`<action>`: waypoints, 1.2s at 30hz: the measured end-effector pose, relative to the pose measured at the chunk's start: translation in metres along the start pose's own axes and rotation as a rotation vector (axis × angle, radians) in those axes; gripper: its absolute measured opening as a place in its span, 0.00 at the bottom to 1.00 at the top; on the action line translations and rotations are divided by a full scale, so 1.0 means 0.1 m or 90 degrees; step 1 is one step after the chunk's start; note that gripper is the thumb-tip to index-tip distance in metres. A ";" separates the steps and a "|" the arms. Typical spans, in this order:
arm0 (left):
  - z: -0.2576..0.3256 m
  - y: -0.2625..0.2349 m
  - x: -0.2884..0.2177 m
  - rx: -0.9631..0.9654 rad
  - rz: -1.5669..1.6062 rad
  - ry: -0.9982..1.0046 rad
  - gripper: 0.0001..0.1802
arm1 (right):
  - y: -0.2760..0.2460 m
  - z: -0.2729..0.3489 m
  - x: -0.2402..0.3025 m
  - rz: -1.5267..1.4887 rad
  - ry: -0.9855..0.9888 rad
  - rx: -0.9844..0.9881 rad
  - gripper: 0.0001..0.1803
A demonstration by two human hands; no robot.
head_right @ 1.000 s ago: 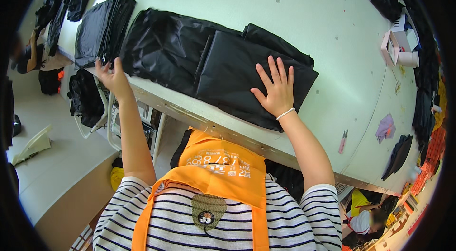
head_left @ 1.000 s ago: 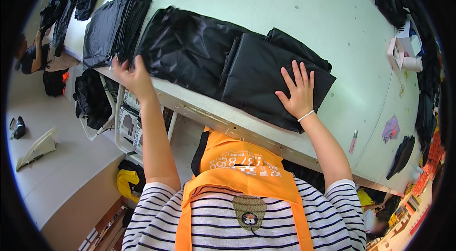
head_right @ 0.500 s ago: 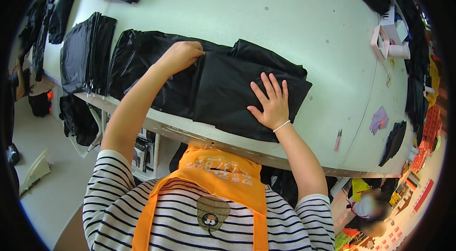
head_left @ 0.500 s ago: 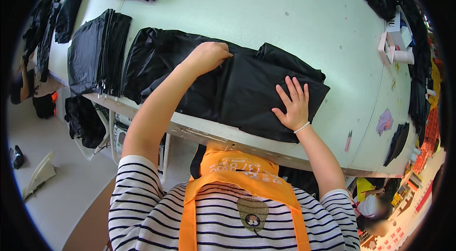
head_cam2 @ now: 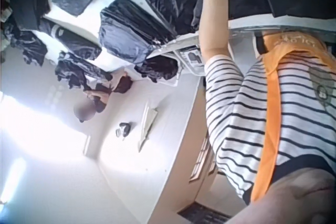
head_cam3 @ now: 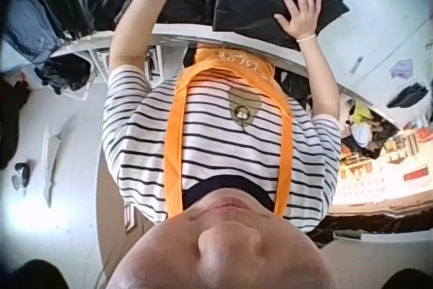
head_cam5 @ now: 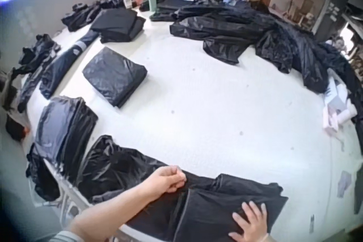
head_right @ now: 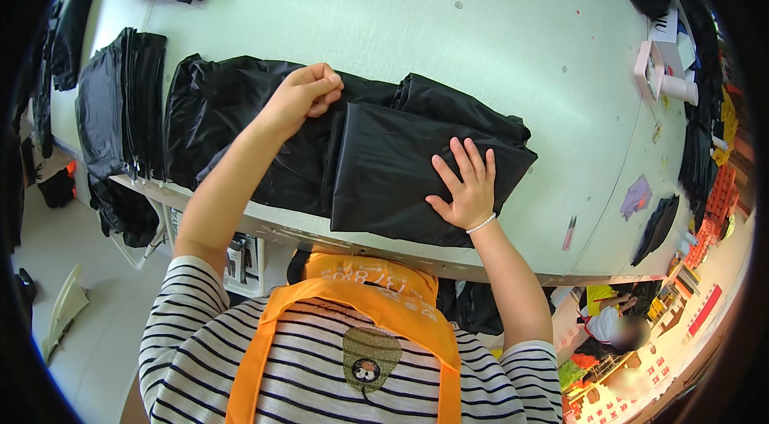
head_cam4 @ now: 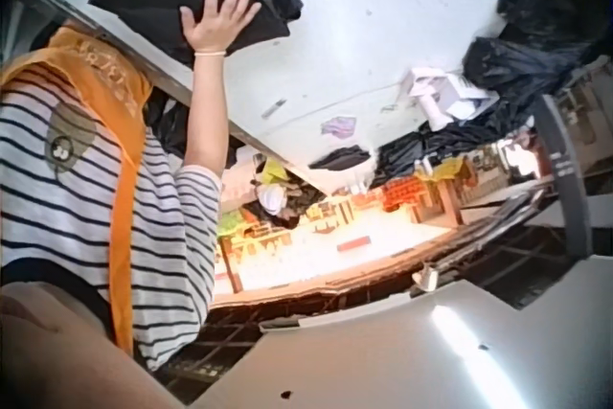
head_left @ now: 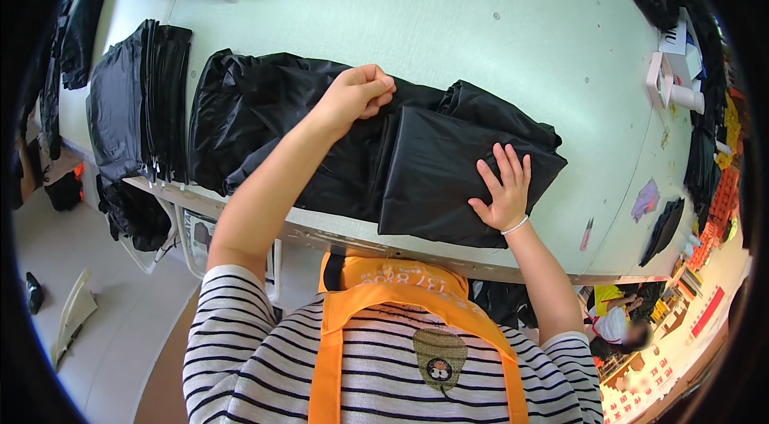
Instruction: The person folds a black jacket on a white table. They smooth the fabric, fold the sleeves inward, fold the body in half, and then fold it again into a compact rectangle. The folded jacket is placed on a stack of similar folded jackets.
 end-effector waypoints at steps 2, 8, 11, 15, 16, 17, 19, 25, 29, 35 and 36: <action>0.05 -0.16 0.02 -0.070 -0.389 0.171 0.09 | 0.01 0.00 -0.01 -0.003 -0.006 -0.002 0.32; 1.04 -0.65 -0.41 0.041 -0.657 0.044 0.05 | 0.02 0.02 -0.01 0.003 0.002 -0.003 0.32; 1.82 -0.52 0.01 0.327 -0.523 -0.266 0.02 | 0.00 -0.01 0.00 0.000 -0.004 -0.001 0.32; 2.79 -0.55 1.35 0.356 -0.996 -0.412 0.49 | 0.01 -0.02 -0.01 0.002 -0.013 -0.002 0.32; 2.81 -0.47 1.39 0.284 -1.078 -0.575 0.56 | 0.01 -0.01 0.00 0.005 -0.013 -0.006 0.32; 2.77 -0.63 1.47 0.120 -0.962 -0.554 0.46 | 0.01 -0.02 0.01 0.005 -0.014 -0.011 0.32; 2.56 -0.85 1.39 -0.294 -0.354 -0.322 0.25 | 0.01 0.00 0.00 0.009 -0.018 -0.014 0.33; 2.07 -1.36 1.27 -0.707 0.200 0.098 0.23 | 0.06 0.00 0.04 -0.008 -0.040 -0.053 0.32; 1.91 -1.39 0.97 -0.543 0.428 0.199 0.17 | 0.01 -0.02 0.10 0.040 -0.017 -0.002 0.31; 2.01 0.21 0.05 -0.363 0.281 0.463 0.09 | -0.04 -0.03 0.09 0.035 0.026 0.013 0.32; 1.99 0.58 0.21 -0.376 0.091 0.385 0.10 | -0.05 -0.03 0.09 0.027 0.034 0.015 0.32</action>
Point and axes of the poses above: each hand's wrist, its own z-axis away from the middle knuckle, its own y-axis out of the palm, x = y × z, the point moved 1 cm from there along -z, towards the middle knuckle, and after that the axes turned 1 degree about x, right-handed, at the moved point
